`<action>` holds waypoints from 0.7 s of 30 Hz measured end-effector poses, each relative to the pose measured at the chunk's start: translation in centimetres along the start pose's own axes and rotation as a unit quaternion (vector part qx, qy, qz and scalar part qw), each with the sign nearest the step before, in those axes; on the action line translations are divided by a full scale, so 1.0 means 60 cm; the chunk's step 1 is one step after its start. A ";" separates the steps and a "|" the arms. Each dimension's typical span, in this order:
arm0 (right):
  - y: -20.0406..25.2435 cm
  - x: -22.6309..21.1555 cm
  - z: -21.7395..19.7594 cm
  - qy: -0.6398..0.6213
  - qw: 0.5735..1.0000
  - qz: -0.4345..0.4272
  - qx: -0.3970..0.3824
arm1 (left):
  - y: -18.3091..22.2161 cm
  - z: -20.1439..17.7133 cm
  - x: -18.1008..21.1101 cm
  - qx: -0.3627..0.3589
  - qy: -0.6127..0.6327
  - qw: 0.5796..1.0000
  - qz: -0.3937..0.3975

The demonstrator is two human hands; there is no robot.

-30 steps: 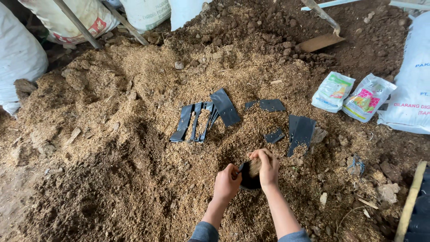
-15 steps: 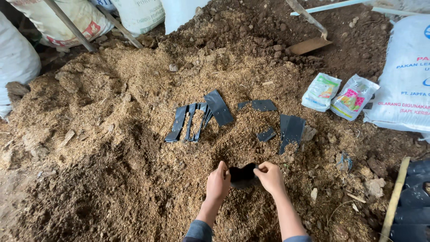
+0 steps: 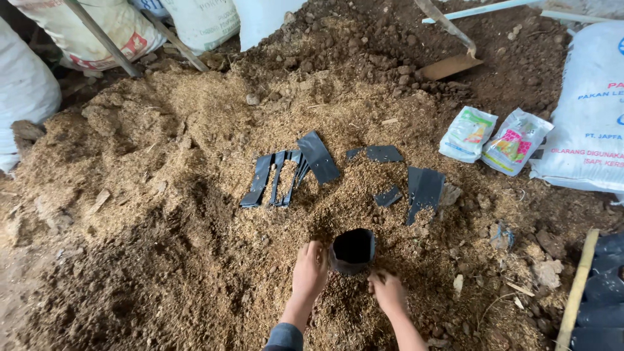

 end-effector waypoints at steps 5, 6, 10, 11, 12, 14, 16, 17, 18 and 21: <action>-0.002 0.000 -0.031 0.028 0.996 0.065 0.048 | 0.019 0.007 -0.043 -0.145 -0.225 0.963 -0.028; -0.005 0.002 -0.042 0.026 0.993 0.095 0.069 | 0.015 0.009 -0.055 -0.166 -0.244 0.954 -0.052; -0.022 -0.012 -0.047 0.052 0.993 -0.041 0.093 | -0.015 0.018 -0.058 -0.251 -0.262 0.930 -0.052; -0.009 -0.048 -0.047 -0.023 0.992 -0.076 0.101 | -0.019 0.024 -0.052 -0.264 -0.239 0.934 -0.037; 0.005 -0.083 -0.049 -0.096 0.983 -0.111 0.109 | -0.022 0.030 -0.046 -0.276 -0.216 0.936 -0.022; 0.005 -0.153 -0.053 -0.104 0.985 -0.100 0.097 | -0.023 0.056 -0.064 -0.258 -0.212 0.942 -0.017; 0.024 -0.219 -0.058 -0.110 0.986 -0.088 0.085 | -0.021 0.085 -0.087 -0.240 -0.208 0.948 -0.015; 0.040 -0.241 -0.045 -0.003 0.999 -0.038 0.032 | -0.021 0.098 -0.100 -0.225 -0.194 0.955 -0.014; 0.059 -0.261 -0.033 0.102 0.994 0.014 -0.021 | -0.024 0.110 -0.114 -0.209 -0.182 0.961 -0.012; 0.066 -0.260 -0.032 0.169 0.984 0.040 -0.027 | -0.039 0.105 -0.127 -0.164 -0.045 0.985 -0.032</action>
Point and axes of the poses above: each hand's wrist, its own y-axis away from the middle knuckle, its own z-axis out of the palm, x = y × z, the point moved 8 cm from there along -y, towards the middle knuckle, and after that the axes turned 14 degrees about -y, right-handed, at the moved point
